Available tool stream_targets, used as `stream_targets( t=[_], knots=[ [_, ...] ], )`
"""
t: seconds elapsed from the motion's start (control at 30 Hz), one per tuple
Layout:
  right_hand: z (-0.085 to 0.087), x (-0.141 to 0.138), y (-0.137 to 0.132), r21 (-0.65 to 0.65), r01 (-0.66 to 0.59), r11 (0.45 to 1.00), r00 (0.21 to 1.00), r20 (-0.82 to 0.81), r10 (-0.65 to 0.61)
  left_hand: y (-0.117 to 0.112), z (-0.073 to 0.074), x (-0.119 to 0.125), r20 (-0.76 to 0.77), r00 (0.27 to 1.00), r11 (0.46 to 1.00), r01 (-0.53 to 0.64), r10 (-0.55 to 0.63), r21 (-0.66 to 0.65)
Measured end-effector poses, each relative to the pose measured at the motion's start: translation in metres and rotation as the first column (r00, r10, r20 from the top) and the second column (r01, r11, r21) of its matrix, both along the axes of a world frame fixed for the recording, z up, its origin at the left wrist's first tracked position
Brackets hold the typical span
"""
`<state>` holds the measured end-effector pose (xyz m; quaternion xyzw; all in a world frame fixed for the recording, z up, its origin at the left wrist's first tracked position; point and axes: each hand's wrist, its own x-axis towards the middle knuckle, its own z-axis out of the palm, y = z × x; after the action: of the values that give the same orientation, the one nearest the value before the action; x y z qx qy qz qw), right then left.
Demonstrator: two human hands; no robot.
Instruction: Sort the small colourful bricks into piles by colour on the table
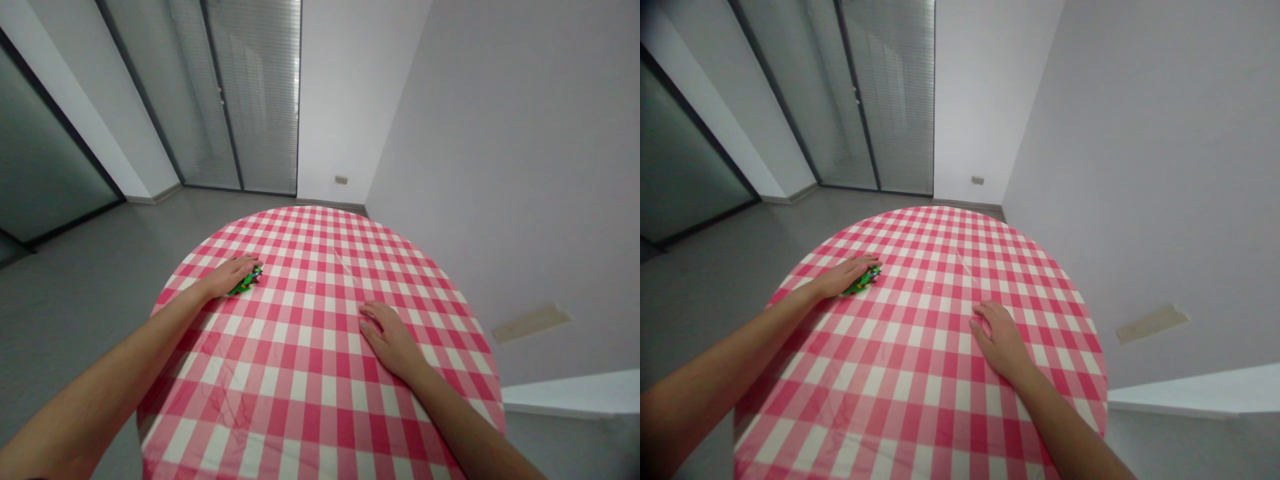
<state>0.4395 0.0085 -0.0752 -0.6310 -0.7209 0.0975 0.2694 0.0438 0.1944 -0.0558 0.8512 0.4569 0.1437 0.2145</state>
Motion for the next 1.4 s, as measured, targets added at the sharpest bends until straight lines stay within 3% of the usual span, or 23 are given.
stream_targets(
  t=[0.3,0.43,0.53,0.87,1.13,1.27,1.4],
  knots=[
    [0.002,-0.001,0.000,-0.033,-0.006,0.999,1.000,-0.006,0.006,-0.024,0.002,0.021,0.052,0.998,0.999,0.039,-0.037,-0.038],
    [0.002,0.000,0.000,-0.008,-0.018,1.000,1.000,-0.022,0.018,-0.035,0.005,0.033,0.056,0.992,0.992,0.117,-0.114,-0.046],
    [0.001,0.000,0.000,-0.003,-0.021,1.000,1.000,-0.018,0.021,-0.043,0.006,0.043,0.064,0.977,0.977,0.205,-0.202,-0.054],
    [0.005,-0.001,0.000,-0.032,-0.013,0.999,1.000,-0.025,0.012,-0.078,0.019,0.084,0.074,0.941,0.934,0.338,-0.332,-0.111],
    [0.004,-0.001,-0.001,-0.020,-0.017,1.000,0.999,-0.039,0.016,-0.099,0.025,0.111,0.172,0.873,0.861,0.483,-0.457,-0.162],
    [0.001,0.000,0.000,0.013,-0.031,0.999,0.999,-0.037,0.032,-0.101,0.028,0.110,0.256,0.860,0.857,0.489,-0.442,-0.163],
    [-0.002,0.002,0.001,0.033,-0.054,0.998,0.997,-0.045,0.055,-0.092,0.027,0.078,0.288,0.915,0.942,0.321,-0.283,-0.093]
  ],
)
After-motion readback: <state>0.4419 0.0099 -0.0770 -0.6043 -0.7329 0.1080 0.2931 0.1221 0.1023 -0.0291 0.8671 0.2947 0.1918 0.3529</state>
